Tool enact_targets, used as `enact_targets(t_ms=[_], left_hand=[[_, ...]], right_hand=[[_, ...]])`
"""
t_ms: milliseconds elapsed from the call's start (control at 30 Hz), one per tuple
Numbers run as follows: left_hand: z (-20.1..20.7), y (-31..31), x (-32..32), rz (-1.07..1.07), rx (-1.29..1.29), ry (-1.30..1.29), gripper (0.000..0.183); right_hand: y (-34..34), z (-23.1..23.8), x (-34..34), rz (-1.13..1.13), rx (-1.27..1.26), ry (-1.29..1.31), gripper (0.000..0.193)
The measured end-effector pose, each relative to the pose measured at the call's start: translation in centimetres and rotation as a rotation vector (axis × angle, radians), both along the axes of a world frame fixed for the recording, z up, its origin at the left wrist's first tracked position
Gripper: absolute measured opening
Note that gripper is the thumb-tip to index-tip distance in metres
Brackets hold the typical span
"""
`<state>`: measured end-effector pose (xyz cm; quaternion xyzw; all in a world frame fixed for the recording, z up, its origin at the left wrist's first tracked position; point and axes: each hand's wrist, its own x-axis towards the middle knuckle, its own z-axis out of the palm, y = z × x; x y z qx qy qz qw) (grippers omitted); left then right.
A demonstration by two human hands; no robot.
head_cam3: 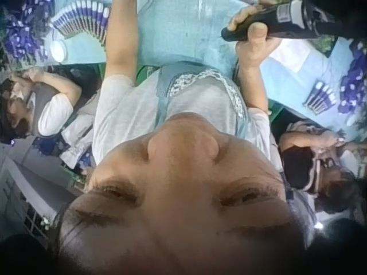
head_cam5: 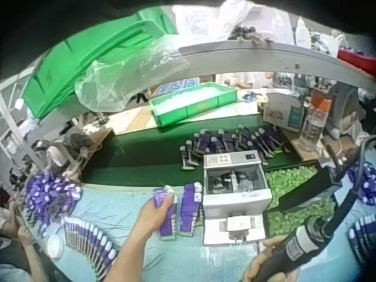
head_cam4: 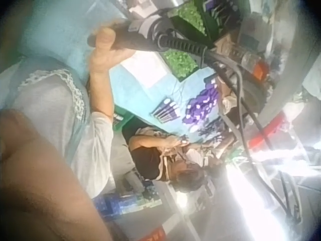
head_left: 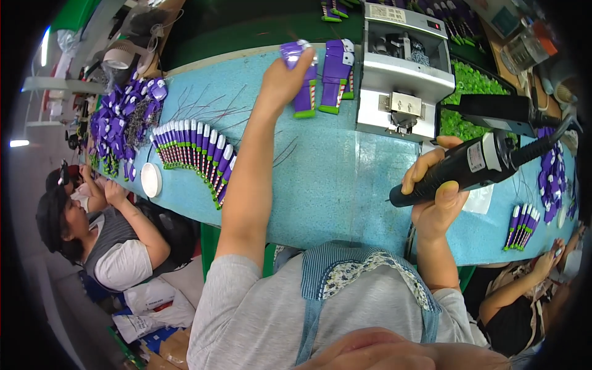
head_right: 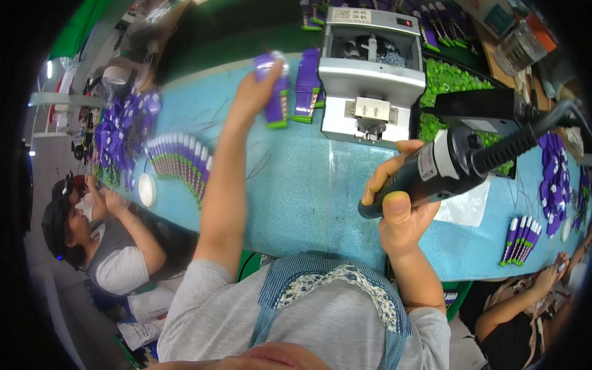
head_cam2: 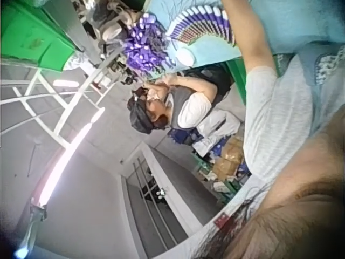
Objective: The person assembles plastic toy components by securing them with screws using an electric screwdriver, then sets the assembled pieces on the workbench.
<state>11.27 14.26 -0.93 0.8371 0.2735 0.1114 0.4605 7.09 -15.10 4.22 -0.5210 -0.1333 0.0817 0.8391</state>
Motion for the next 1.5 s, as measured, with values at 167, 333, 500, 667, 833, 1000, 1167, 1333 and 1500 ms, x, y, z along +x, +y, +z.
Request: enact_targets(t_ms=[167, 333, 500, 667, 833, 1000, 1167, 1333, 1500], left_hand=[[-1.4, -0.9, 1.0, 0.197, 0.551, 0.114, 0.076], [2.2, -5.8, -9.4, -0.110, 0.303, -0.290, 0.063], [5.5, -4.1, -20.9, -0.148, 0.500, 0.082, 0.087], [2.6, -1.9, -25.3, 0.055, 0.626, 0.205, 0.083], [0.6, -2.9, -23.7, 0.068, 0.820, 0.073, 0.068], [0.1, -6.4, -20.9, 0.102, 0.669, -0.002, 0.076], [1.1, -5.5, -19.0, 0.113, 0.324, 0.002, 0.072], [0.5, -4.0, -17.7, 0.070, 0.254, 0.124, 0.068], [1.8, -3.1, -18.8, 0.067, 0.114, 0.106, 0.074]], right_hand=[[-0.2, -0.8, -0.4, 0.002, -0.038, -0.062, 0.074], [-1.4, -1.1, 0.1, 0.000, -0.002, -0.091, 0.072], [-0.4, -0.9, 0.1, 0.018, -0.056, -0.093, 0.073], [1.3, -1.1, -0.5, 0.130, -0.001, -0.098, 0.066], [2.1, -1.0, -1.0, 0.144, -0.022, -0.092, 0.065], [2.1, -1.2, -1.2, 0.163, -0.012, -0.061, 0.063], [1.1, -1.6, -0.8, 0.146, -0.009, -0.007, 0.065], [0.7, -1.4, -0.6, 0.088, -0.054, 0.002, 0.066], [0.6, -1.8, -0.4, 0.127, -0.043, 0.000, 0.058]])
